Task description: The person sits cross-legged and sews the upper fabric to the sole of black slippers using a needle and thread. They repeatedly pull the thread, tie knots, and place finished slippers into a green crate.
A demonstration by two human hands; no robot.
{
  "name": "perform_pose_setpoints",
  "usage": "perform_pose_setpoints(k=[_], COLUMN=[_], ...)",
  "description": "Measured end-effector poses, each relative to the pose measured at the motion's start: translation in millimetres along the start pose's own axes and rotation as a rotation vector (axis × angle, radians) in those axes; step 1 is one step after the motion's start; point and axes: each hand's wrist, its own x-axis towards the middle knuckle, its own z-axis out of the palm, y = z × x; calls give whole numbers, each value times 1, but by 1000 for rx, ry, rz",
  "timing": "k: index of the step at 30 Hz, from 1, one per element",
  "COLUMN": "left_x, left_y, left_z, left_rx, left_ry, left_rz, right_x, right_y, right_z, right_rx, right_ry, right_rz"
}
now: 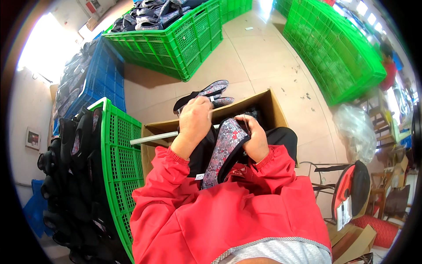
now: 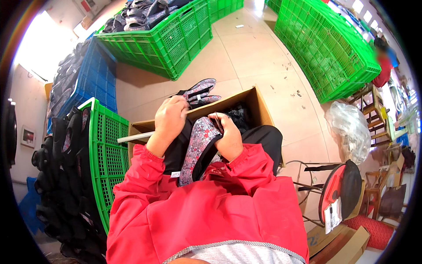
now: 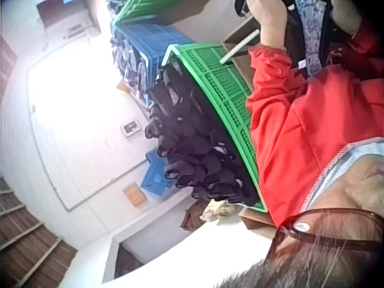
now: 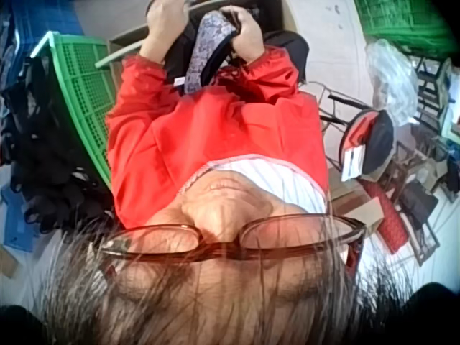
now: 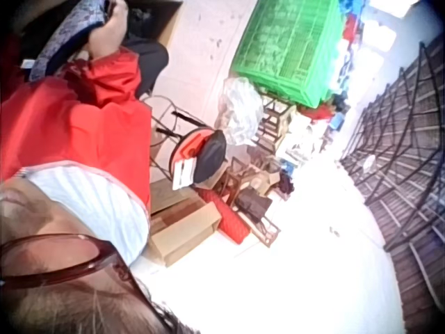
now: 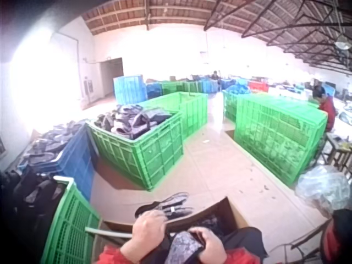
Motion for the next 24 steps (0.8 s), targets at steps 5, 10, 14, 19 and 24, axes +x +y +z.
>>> perform_pose_setpoints(k=[5, 10, 14, 19, 24], left_x=[-22, -54, -46, -41, -56], left_y=[31, 69, 60, 39, 26], left_z=[-21, -3, 14, 35, 27], left_rx=[-328, 69, 139, 109, -133], left_ry=[10, -27, -12, 29, -16], left_rz=[101, 239, 183, 288, 320], right_x=[2, 12, 13, 15, -2], right_y=[10, -3, -3, -2, 1], right_z=[-6, 1, 3, -8, -10], right_rx=[-201, -402, -494, -572, -401], right_ry=[1, -11, -55, -135, -200], right_rz=[-5, 157, 160, 62, 0])
